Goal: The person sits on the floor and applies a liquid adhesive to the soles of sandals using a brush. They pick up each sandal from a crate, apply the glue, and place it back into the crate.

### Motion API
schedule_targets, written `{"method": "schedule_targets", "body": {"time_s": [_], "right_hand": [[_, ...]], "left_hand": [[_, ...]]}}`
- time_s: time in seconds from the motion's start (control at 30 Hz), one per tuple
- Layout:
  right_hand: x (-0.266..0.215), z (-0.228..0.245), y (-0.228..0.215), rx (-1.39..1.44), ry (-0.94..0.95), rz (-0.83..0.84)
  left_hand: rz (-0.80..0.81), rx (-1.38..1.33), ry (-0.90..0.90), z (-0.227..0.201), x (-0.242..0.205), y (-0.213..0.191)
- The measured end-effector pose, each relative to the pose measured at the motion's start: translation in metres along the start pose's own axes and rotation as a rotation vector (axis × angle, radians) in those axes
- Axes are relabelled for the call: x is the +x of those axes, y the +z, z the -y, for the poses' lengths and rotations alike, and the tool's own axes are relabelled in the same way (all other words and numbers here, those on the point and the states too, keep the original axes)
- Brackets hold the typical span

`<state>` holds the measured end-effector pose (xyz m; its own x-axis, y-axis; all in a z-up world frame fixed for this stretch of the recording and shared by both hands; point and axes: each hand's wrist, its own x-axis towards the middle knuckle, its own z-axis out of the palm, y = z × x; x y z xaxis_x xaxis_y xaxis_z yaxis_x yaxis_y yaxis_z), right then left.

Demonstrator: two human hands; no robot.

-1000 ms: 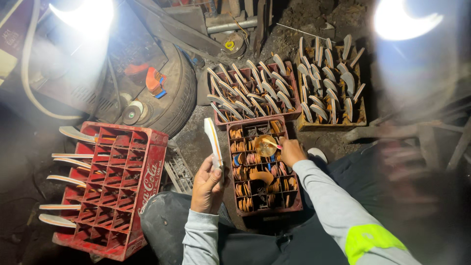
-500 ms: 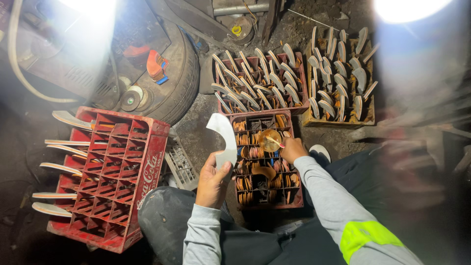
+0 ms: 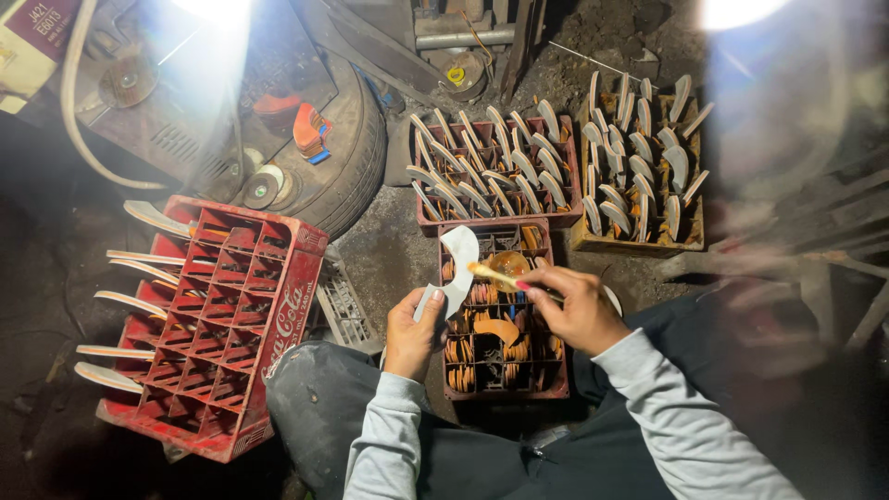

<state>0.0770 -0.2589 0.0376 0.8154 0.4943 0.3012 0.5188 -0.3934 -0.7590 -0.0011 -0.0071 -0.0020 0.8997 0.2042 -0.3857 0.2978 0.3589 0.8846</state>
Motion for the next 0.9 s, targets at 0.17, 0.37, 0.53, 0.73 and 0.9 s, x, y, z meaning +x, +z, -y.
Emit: {"method": "schedule_targets", "body": {"time_s": [0.17, 0.37, 0.53, 0.73, 0.9], "right_hand": [[0.012, -0.007, -0.013, -0.11, 0.171, 0.031], [0.01, -0.008, -0.027, -0.127, 0.06, -0.01], [0.011, -0.011, -0.016, -0.092, 0.031, 0.063], [0.016, -0.018, -0.034, -0.148, 0.1, -0.025], [0.016, -0.013, -0.035, -0.152, 0.038, 0.07]], "left_hand": [[0.131, 0.025, -0.022, -0.002, -0.01, -0.006], [0.144, 0.068, -0.006, -0.007, -0.007, -0.005], [0.203, 0.112, 0.001, -0.006, -0.01, -0.005], [0.221, 0.138, -0.027, -0.012, -0.012, -0.005], [0.264, 0.158, -0.003, -0.009, -0.012, -0.007]]}}
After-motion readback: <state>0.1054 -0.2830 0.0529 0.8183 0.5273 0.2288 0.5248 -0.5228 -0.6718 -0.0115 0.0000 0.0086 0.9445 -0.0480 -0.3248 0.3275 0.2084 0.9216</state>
